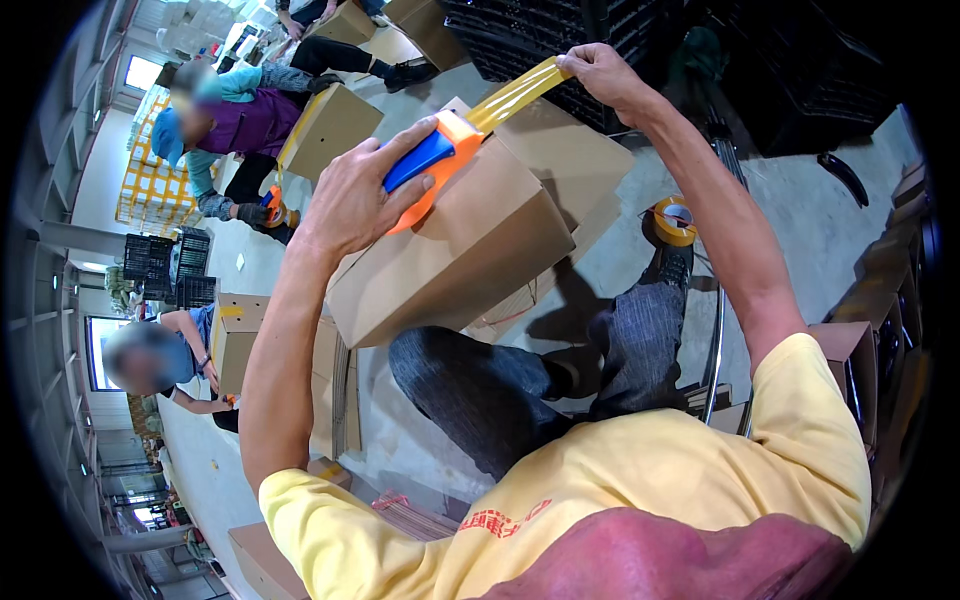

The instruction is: The person sits on the floor and assembles flat cardboard sheets into boxes. They fold the flaps, secure the seams with a handheld tape dispenser, and place the finished boxes aside. The process is repeated for multiple units.

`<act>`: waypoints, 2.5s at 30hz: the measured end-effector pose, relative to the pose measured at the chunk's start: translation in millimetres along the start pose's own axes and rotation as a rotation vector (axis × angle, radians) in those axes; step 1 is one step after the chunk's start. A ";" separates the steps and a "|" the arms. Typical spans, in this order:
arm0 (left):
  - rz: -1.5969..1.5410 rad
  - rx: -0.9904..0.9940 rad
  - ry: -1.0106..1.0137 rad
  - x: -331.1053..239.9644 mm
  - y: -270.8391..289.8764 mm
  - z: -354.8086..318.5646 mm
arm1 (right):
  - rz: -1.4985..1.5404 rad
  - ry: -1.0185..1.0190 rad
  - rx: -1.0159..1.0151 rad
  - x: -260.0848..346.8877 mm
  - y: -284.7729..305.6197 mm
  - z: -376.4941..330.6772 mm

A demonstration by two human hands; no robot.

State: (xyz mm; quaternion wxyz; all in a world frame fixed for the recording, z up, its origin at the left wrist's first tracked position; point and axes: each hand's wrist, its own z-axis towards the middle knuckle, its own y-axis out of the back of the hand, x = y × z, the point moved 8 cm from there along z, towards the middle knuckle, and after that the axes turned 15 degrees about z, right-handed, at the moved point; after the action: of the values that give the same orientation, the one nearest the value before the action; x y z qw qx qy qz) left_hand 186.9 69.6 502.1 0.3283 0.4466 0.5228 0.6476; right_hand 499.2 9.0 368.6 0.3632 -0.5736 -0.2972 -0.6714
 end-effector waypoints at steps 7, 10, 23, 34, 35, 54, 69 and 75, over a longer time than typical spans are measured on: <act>0.112 0.155 -0.055 -21.8 2.7 19.9 | 0.008 -0.229 0.032 -37.6 3.0 -7.0; 0.129 0.208 -0.021 -24.3 4.1 23.6 | 0.056 -0.236 0.061 -40.4 2.4 -9.9; 0.137 0.299 -0.043 -27.1 -1.2 38.9 | 0.231 -0.363 0.179 -181.3 -77.3 -56.7; 0.193 0.284 -0.071 -36.7 3.1 48.5 | -0.295 -0.243 0.186 -192.8 -67.4 -47.3; 0.180 0.327 -0.056 -36.2 0.9 47.2 | -0.159 -0.228 0.145 -173.4 -65.8 -36.0; 0.233 0.219 -0.162 -26.3 -10.1 48.3 | 0.195 -0.065 0.311 -16.9 -113.9 -113.6; 0.383 0.390 -0.211 -1.6 -9.9 2.7 | 0.137 -0.376 0.332 -11.1 -125.0 -105.9; 0.395 0.444 -0.208 0.1 -8.2 9.0 | 0.069 -0.419 0.397 4.5 -157.0 -65.3</act>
State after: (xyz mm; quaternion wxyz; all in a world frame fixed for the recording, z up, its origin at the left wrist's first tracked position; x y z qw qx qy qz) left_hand 194.9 75.1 494.7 0.1423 0.6642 0.5184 0.5195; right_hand 332.5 42.9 365.0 0.4216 -0.6273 -0.4715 -0.4544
